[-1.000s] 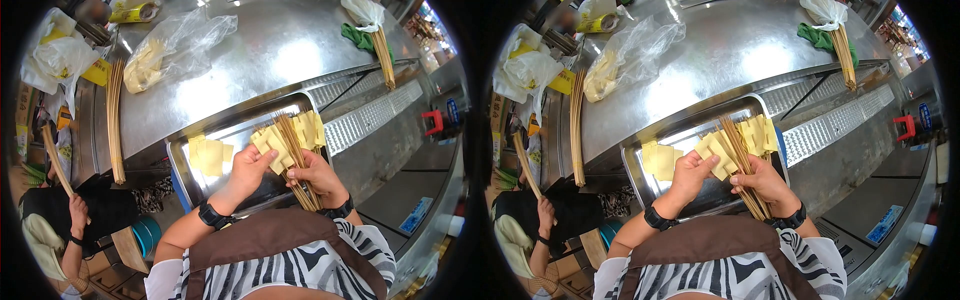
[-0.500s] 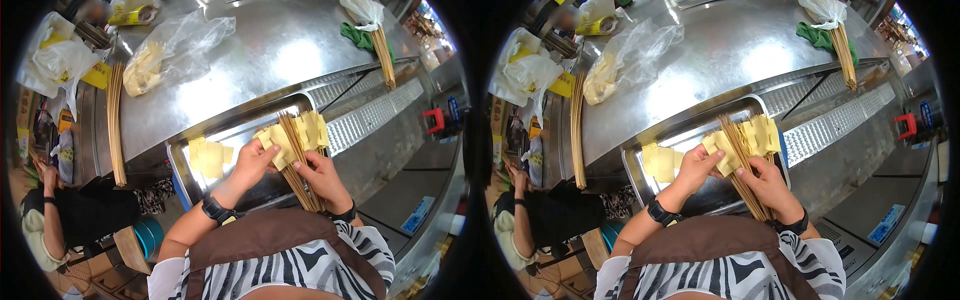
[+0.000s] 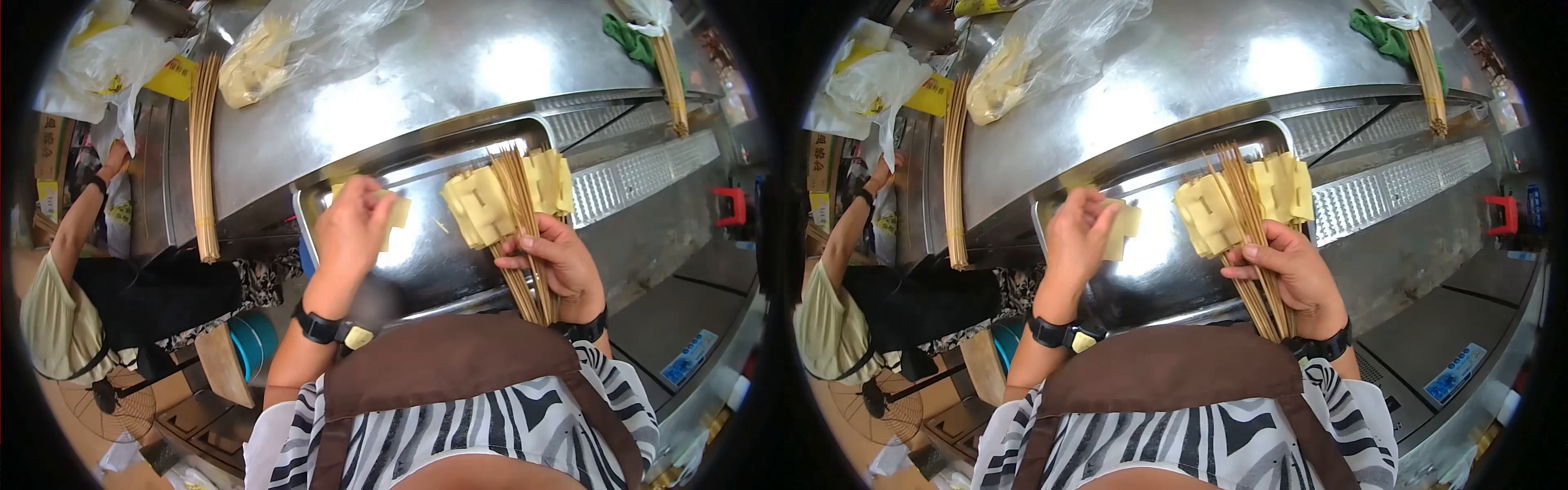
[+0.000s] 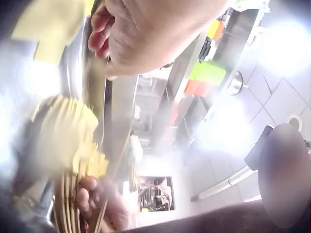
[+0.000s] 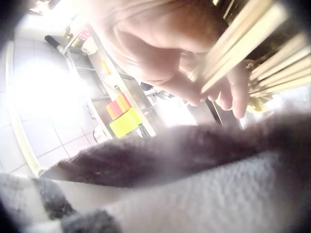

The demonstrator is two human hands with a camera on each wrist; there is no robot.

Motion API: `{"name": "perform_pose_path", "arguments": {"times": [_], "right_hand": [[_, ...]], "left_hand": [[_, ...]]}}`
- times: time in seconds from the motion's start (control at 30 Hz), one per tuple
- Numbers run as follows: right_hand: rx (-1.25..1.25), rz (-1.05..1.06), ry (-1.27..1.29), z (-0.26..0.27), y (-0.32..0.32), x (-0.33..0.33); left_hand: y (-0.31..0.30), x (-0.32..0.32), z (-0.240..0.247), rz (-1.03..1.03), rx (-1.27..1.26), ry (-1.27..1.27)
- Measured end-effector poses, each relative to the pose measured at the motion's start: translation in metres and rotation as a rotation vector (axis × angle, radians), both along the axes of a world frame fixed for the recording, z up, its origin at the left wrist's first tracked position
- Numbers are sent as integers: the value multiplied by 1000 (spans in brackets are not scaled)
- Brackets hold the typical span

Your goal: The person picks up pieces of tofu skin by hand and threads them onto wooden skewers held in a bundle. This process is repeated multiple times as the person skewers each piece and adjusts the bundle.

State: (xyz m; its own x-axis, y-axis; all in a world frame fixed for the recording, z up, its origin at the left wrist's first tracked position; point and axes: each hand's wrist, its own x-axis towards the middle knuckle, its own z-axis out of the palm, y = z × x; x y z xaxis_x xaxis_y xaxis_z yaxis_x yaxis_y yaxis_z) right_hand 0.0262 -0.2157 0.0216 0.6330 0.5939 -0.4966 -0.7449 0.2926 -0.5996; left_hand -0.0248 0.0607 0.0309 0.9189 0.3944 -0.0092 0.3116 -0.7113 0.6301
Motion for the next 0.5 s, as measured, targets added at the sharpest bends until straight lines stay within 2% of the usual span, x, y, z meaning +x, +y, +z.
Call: {"name": "perform_pose_path", "arguments": {"times": [0.03,0.1,0.17,0.33,0.5], "right_hand": [[11,-9,-10,0,2,0],[0,7,-14,-2,2,0],[-17,21,-24,-3,1,1],[-74,29,-39,-2,1,0],[-74,31,-36,-3,2,1]], "left_hand": [[11,-8,-1,2,238,-20],[18,-22,-5,23,266,88],[16,-31,-13,-58,326,46],[11,-28,-27,-33,338,29],[2,-29,-25,-47,434,-113]]}}
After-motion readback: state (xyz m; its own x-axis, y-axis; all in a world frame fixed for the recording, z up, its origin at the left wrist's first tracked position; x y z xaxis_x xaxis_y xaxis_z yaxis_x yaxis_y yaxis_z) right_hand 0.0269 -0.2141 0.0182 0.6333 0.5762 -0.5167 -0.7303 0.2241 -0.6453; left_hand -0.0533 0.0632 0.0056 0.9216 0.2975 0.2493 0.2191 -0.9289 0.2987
